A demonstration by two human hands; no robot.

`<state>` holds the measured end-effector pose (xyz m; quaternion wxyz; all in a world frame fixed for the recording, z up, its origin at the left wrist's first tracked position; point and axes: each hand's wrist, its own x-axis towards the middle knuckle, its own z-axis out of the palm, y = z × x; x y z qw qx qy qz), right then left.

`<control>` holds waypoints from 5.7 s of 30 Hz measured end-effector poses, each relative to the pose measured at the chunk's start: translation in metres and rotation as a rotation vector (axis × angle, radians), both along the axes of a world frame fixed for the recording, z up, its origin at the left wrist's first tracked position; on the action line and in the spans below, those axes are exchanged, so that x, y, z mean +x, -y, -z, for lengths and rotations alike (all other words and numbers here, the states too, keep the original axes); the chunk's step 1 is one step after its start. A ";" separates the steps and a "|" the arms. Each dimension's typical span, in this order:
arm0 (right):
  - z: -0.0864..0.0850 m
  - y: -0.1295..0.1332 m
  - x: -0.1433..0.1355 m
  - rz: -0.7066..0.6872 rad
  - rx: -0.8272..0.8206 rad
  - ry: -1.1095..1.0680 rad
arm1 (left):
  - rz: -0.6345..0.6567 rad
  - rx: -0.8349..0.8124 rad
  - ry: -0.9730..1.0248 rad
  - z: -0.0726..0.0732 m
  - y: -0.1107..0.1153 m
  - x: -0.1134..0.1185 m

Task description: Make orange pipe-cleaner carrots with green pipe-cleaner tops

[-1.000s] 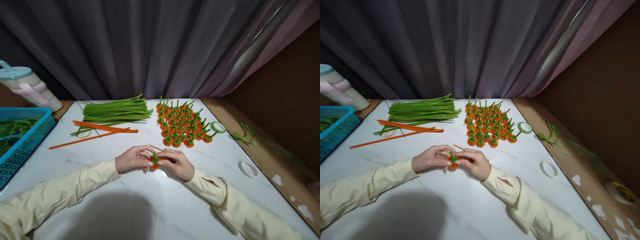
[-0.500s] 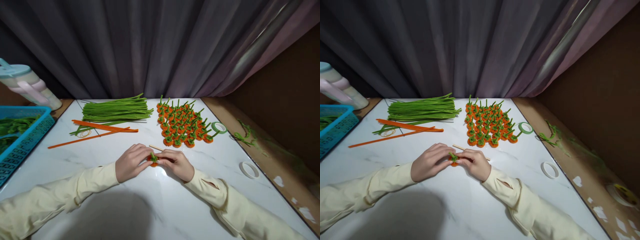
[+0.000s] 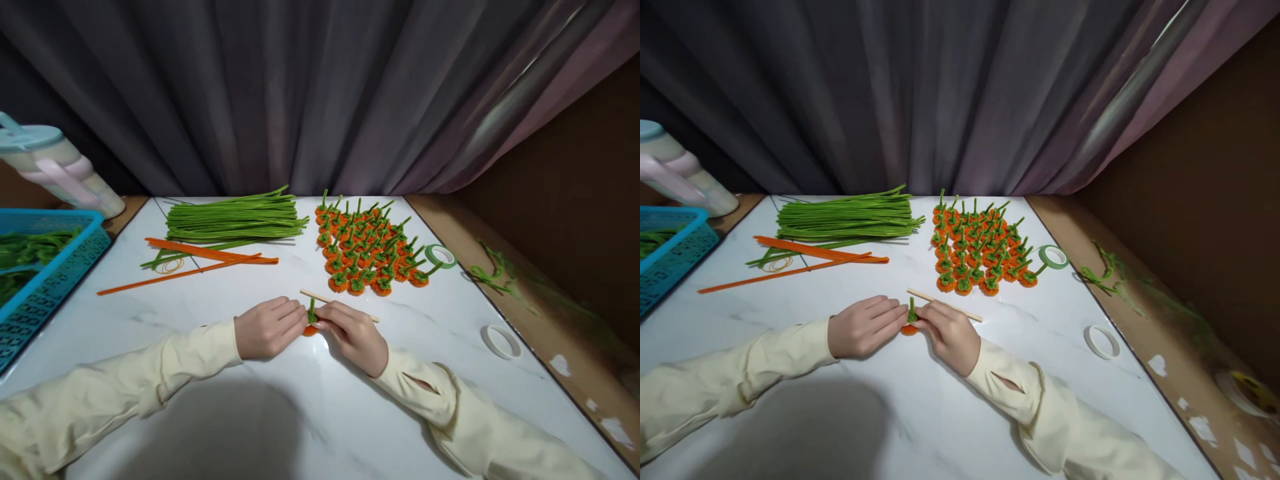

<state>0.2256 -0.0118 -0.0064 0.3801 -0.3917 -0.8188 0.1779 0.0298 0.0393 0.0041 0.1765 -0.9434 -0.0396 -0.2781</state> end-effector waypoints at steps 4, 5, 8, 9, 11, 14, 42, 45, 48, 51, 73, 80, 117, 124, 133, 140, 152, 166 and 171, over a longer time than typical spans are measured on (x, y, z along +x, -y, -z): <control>0.001 0.007 -0.001 0.095 0.245 0.245 | 0.018 -0.009 -0.023 0.000 0.000 0.001; 0.001 0.008 -0.001 0.109 0.292 0.303 | 0.020 -0.009 -0.025 0.000 0.000 0.001; 0.001 0.011 0.000 0.118 0.382 0.386 | 0.021 -0.008 -0.037 -0.001 -0.001 0.001; 0.001 0.011 0.000 0.119 0.403 0.400 | 0.020 -0.006 -0.041 -0.001 -0.001 0.002; 0.001 0.011 0.001 0.119 0.439 0.439 | 0.020 -0.004 -0.045 -0.001 -0.001 0.002; 0.000 0.011 0.001 0.115 0.511 0.518 | 0.032 -0.011 -0.045 -0.001 0.000 0.003; 0.001 0.001 0.012 -0.012 0.523 0.334 | -0.021 -0.654 0.111 0.004 0.000 -0.001; -0.006 0.007 0.005 -0.067 0.330 0.153 | 0.010 -0.702 0.167 0.003 0.004 0.000; -0.012 0.011 -0.002 -0.096 0.094 -0.057 | 0.062 -0.596 0.163 0.003 0.005 -0.001; -0.014 0.011 -0.006 -0.094 -0.053 -0.150 | 0.083 -0.432 0.155 0.003 0.004 -0.002; -0.008 0.005 -0.006 -0.204 -0.112 -0.072 | 0.122 -0.240 0.157 0.000 0.005 -0.003; -0.006 0.013 -0.008 -0.137 -0.076 -0.069 | 0.090 -0.423 0.120 0.022 0.010 -0.008; -0.011 0.005 0.001 0.047 0.230 0.021 | -0.098 -2.498 0.437 -0.002 0.007 0.008; -0.014 0.007 -0.001 0.053 0.193 0.140 | -0.108 -2.474 0.477 -0.004 0.006 0.008; -0.012 0.002 0.002 0.020 0.042 -0.037 | -0.029 -2.454 0.490 -0.007 0.003 0.006; -0.010 -0.006 0.003 -0.058 -0.119 -0.175 | 0.082 -2.442 0.416 -0.005 0.000 0.005; -0.005 -0.003 -0.007 0.001 0.005 -0.184 | -0.019 -2.401 0.330 -0.003 0.009 0.009; -0.008 0.002 0.001 0.033 0.363 0.137 | -0.029 -2.470 0.440 -0.005 0.006 0.009; -0.009 0.005 -0.002 0.057 0.211 -0.006 | -0.092 -2.402 0.415 -0.001 0.012 0.014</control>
